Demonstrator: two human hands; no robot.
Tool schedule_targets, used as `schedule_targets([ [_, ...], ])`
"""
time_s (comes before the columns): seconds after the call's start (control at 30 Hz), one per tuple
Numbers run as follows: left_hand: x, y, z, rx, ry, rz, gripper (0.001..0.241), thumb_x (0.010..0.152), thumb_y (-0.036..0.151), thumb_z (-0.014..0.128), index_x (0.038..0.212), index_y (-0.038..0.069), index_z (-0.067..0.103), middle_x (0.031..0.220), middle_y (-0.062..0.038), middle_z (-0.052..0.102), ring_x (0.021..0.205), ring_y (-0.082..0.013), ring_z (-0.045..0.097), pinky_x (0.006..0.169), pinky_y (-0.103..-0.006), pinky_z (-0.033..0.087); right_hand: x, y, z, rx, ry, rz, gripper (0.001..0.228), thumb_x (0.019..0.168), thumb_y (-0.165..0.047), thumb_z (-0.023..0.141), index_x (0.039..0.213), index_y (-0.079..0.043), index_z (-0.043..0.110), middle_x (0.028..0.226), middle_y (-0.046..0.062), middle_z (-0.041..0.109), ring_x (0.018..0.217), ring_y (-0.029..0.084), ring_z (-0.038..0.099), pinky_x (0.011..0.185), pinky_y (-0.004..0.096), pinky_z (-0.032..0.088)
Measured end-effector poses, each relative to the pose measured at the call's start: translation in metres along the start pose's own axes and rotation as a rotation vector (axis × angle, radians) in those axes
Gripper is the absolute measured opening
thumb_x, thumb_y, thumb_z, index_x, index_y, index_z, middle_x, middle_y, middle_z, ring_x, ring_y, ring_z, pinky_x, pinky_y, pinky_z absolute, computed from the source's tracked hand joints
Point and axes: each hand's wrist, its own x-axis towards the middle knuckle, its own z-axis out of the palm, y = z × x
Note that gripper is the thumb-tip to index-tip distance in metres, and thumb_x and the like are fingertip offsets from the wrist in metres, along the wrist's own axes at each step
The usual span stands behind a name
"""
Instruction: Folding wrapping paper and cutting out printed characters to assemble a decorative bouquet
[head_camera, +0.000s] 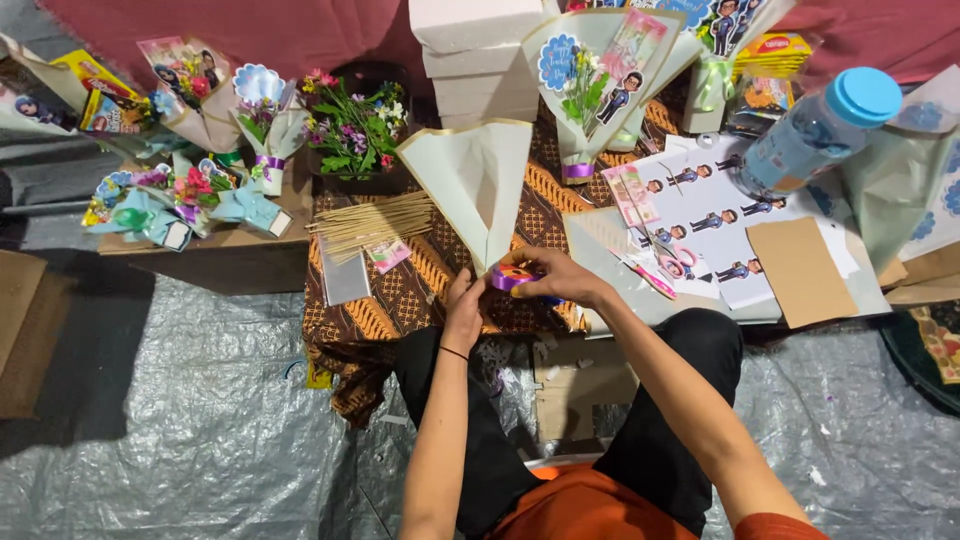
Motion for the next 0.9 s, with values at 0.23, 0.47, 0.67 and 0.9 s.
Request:
schedule_targets([
  [0.23,0.015,-0.025,-0.015,0.032,-0.087,0.011,0.058,0.075,0.027,0.071,0.122,0.006,0.043,0.107,-0.006,0.035,0.088,-0.0094,0.042,0.063,-0.0126,0.043,0.012,0.036,-0.009,-0.156,0.157,-0.037,0.050,0.063,-0.015,0.076,0.107,0.001,0.059,0.101,0.025,0.054,0.099,0.041,0.052,0.088,0.045,0.043],
  [0.47,0.040,-0.046,-0.032,-0.256,-0.181,0.000,0.047,0.078,0.013,0.064,0.119,0.006,0.041,0.108,-0.010,0.046,0.091,-0.0186,0.052,0.075,-0.0254,0.047,0.020,0.047,-0.018,-0.291,0.264,0.077,0.051,0.059,-0.026,0.078,0.105,-0.009,0.063,0.102,0.019,0.057,0.099,0.037,0.054,0.088,0.042,0.044],
  [0.67,0.040,-0.049,-0.035,-0.404,-0.231,0.006,0.053,0.078,0.008,0.064,0.123,0.001,0.038,0.114,-0.017,0.046,0.096,-0.0283,0.055,0.084,-0.0374,0.051,0.025,0.054,-0.016,-0.273,0.342,0.209,0.051,0.057,-0.034,0.078,0.104,-0.016,0.065,0.099,0.014,0.060,0.095,0.030,0.058,0.084,0.038,0.046],
  [0.9,0.035,-0.044,-0.032,-0.363,-0.255,0.063,0.055,0.078,0.013,0.067,0.124,0.000,0.039,0.112,-0.015,0.047,0.095,-0.0256,0.056,0.083,-0.0361,0.052,0.023,0.040,-0.015,-0.220,0.341,0.271,0.051,0.057,-0.033,0.078,0.102,-0.013,0.065,0.101,0.018,0.060,0.096,0.033,0.057,0.084,0.039,0.045],
])
